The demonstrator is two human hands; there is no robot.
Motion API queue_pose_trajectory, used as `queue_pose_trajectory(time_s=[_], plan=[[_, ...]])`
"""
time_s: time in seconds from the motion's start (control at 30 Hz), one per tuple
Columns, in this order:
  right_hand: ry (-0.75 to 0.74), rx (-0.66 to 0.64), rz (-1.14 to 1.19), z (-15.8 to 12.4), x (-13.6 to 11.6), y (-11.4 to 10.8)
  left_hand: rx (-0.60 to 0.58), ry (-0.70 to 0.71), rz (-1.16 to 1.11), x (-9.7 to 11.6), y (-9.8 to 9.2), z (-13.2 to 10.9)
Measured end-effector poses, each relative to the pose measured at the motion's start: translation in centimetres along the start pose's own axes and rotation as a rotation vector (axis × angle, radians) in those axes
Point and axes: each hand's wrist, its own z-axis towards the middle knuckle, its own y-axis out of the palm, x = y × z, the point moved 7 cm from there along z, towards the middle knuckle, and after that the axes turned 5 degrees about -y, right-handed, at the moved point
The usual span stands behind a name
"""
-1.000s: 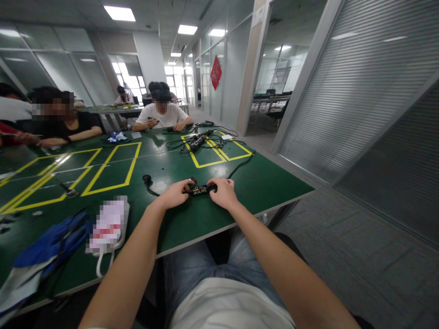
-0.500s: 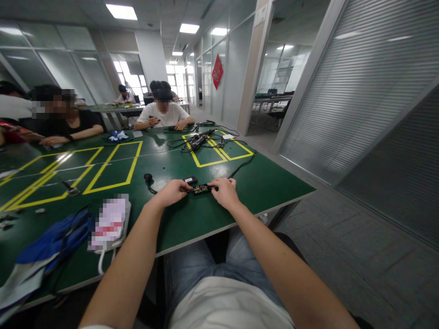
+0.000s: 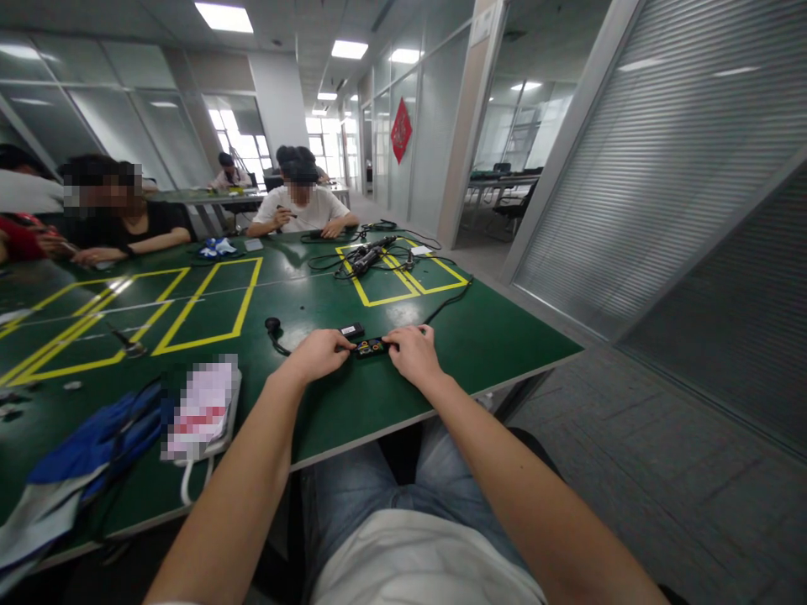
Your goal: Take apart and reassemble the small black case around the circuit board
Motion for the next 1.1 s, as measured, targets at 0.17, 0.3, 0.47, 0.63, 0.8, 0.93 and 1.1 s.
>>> queue_pose_trajectory(time_s=[0.17, 0.3, 0.47, 0.63, 0.8, 0.93, 1.1], plan=[[-0.008, 0.016, -0.035, 0.0, -0.5, -0.2, 0.052, -0.030, 0.030, 0.7, -0.3, -0.2], [-0.029, 0.007, -0.046, -0.1, -0.9, -0.2, 0.270, -0.094, -0.029, 0.1, -1.0, -0.2], [-0.019, -0.002, -0.025, -0.2, -0.9, -0.2, 0.276, -0.151, -0.003, -1.4, -0.1, 0.5], [-0.010, 0.004, -0.010, -0.3, -0.8, -0.3, 0.188, -0.217, -0.074, -2.3, 0.7, 0.8], [-0.002, 0.011, 0.001, -0.2, -0.8, -0.2, 0.254, -0.161, -0.082, -1.6, 0.0, 0.7], [0.012, 0.000, 0.016, -0.1, -0.7, -0.2, 0.273, -0.034, -0.182, 0.1, -0.6, 0.4], [0.021, -0.007, 0.017, -0.1, -0.6, -0.4, 0.165, 0.029, -0.247, 1.5, -0.1, 0.2]])
